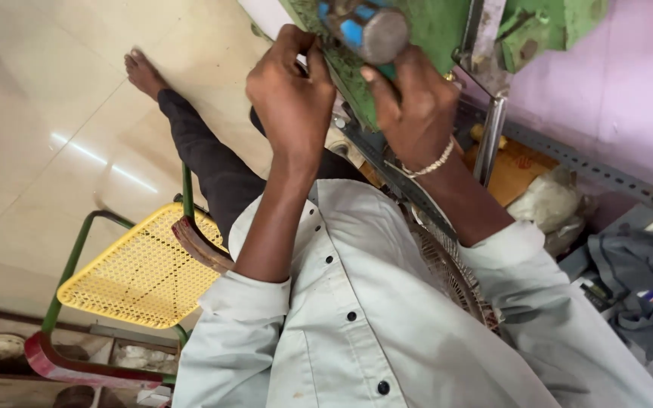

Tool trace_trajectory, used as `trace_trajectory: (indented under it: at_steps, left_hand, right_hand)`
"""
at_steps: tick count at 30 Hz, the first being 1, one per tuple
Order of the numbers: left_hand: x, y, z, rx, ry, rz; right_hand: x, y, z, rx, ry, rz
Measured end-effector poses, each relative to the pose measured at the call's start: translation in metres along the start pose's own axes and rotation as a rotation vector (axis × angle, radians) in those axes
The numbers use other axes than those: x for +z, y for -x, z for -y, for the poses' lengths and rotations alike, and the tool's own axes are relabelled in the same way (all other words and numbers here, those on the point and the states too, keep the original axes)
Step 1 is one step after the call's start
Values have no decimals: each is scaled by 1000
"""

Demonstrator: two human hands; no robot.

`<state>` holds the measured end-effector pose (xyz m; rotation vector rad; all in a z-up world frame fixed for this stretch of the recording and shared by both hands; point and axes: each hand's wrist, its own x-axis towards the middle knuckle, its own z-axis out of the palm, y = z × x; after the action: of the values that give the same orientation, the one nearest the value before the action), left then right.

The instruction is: The person uses a hammer and screwdriver to adjust and secure a circular metal part with multiple holes. They repeatedly tap the part against a workbench and use the screwdriver to manipulate small components within the holes.

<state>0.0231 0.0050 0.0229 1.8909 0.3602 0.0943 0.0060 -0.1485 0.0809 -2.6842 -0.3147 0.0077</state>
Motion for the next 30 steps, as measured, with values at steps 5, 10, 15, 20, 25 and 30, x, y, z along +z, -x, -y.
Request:
trace_trajectory:
  at_steps: [5, 10, 15, 20, 25, 30]
  left_hand:
    - [1, 3, 6, 54, 18, -11]
    - [1, 3, 2, 55, -10, -13]
    - [2, 4, 6, 22, 51, 17]
    - [-4, 8, 19, -67, 197, 35]
    - [-22, 11, 66, -475, 1048, 243]
    - [-42, 34, 82, -516, 1445, 225]
  right_hand:
    - [3, 8, 1, -58, 29, -48]
    - [-1, 6, 6, 20, -7, -35]
    - [2, 8, 5, -80, 49, -72]
    - [9, 11, -3, 60, -35, -43]
    - [0, 20, -19, 238, -157, 42]
    - [-10, 14, -20, 419, -545, 154]
